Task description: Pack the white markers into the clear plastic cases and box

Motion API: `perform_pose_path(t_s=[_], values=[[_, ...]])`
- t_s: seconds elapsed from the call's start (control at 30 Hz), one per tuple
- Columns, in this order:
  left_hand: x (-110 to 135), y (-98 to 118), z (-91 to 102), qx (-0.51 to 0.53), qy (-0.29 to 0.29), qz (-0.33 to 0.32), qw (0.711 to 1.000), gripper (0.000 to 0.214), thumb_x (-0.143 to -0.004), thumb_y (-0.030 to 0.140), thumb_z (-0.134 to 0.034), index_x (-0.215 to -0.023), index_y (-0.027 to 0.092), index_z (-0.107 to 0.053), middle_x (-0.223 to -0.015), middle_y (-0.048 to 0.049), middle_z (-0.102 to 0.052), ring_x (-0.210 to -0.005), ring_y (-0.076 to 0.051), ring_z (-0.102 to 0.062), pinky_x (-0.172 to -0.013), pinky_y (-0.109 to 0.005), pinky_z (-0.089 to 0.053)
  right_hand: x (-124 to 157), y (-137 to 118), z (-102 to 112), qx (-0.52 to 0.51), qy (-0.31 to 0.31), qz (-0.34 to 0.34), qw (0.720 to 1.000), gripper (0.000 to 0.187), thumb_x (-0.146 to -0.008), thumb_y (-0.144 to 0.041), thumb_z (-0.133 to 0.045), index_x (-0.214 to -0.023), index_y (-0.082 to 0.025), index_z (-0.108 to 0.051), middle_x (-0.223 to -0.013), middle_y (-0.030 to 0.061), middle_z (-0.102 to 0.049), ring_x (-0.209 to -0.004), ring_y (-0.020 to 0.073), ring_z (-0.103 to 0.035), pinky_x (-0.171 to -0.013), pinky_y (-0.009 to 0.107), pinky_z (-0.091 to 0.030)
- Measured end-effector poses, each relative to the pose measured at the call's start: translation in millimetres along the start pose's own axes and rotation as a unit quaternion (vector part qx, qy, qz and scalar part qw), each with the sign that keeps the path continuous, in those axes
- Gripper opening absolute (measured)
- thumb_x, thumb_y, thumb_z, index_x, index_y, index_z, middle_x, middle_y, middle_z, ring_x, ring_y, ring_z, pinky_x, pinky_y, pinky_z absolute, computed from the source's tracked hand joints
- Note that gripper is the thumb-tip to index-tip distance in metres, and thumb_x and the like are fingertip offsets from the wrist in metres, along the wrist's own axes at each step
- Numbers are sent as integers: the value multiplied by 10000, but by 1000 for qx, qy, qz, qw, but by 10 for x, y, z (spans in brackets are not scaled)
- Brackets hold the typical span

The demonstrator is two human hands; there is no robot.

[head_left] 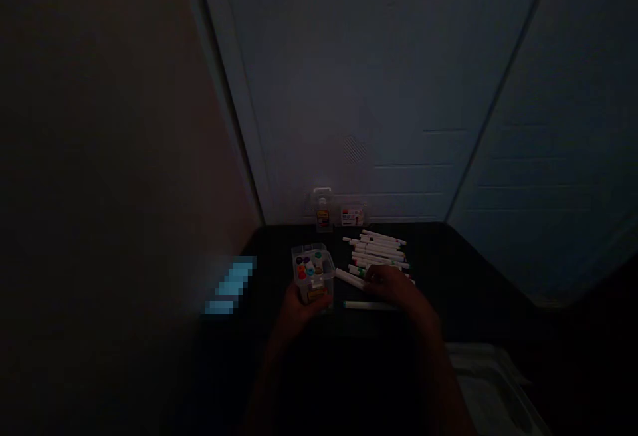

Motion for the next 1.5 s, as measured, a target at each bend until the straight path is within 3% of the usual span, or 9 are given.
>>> perform_pose_path(t_s=[0.13,0.4,0.6,0.83,1.07,1.2,1.33,1.5], values=[[26,34,-9,-12,6,4,1000,690,-538,348,-997,-1122,149,-690,-1098,-122,-809,-997,-308,-779,-857,-380,-632,7,-107,-70,60,1,-22,998,218,-818,-230,-736,-1031,-228,-781,-1053,78,-781,-976,242,-712,-731,279,-428],[-1,-38,1,-10,-4,-5,1000,713,-563,389,-993,-1165,160,-687,-1119,-116,-804,-1038,-318,-772,-905,-407,-627,-43,-159,-200,82,11,-51,995,244,-781,-298,-780,-1014,-228,-766,-1070,100,-779,-994,285,-714,-706,297,-413],[14,-14,0,3,17,15,1000,727,-506,371,-1016,-1119,150,-693,-1093,-124,-807,-1010,-324,-778,-897,-413,-630,-84,-174,-185,55,9,-10,998,156,-867,-324,-690,-922,-203,-772,-984,88,-791,-927,239,-716,-700,273,-428],[22,5,-14,-3,9,10,1000,710,-527,362,-1008,-1130,161,-690,-1101,-120,-806,-1035,-331,-773,-903,-425,-631,-92,-158,-91,-145,-35,93,984,331,-919,-408,-571,-740,-171,-715,-701,17,-691,-687,173,-609,-631,261,-419],[26,37,-14,-5,16,6,1000,716,-500,362,-1010,-1114,161,-699,-1077,-107,-811,-998,-316,-779,-885,-412,-634,-63,-186,-61,-316,-39,39,947,454,-851,-627,-569,-673,-209,-578,-572,-43,-478,-529,115,-416,-498,236,-316],[26,23,-15,6,5,12,1000,717,-518,364,-1007,-1129,158,-695,-1106,-124,-806,-1025,-327,-777,-898,-423,-633,-29,-219,-52,-365,-46,13,930,437,-835,-626,-589,-733,-202,-618,-601,-37,-513,-515,105,-419,-490,228,-301],[15,-18,1,0,1,11,1000,728,-545,377,-1005,-1160,152,-687,-1123,-135,-802,-1079,-344,-764,-945,-444,-619,-88,-172,-60,-328,-35,30,944,437,-849,-614,-582,-785,-190,-665,-651,-5,-605,-563,128,-510,-522,235,-359],[21,-9,-10,-9,-10,11,1000,720,-577,390,-993,-1186,160,-685,-1137,-134,-802,-1071,-345,-766,-929,-444,-628,-156,-90,-32,-181,47,105,977,297,-835,-473,-670,-831,-184,-734,-834,58,-741,-783,211,-655,-712,298,-477]])
Point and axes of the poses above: each hand's wrist, its own x-axis away from the middle knuckle, its own z-axis out of the back of the hand, y = z × x, the point moved 4 cm from there along -x, towards the middle knuckle
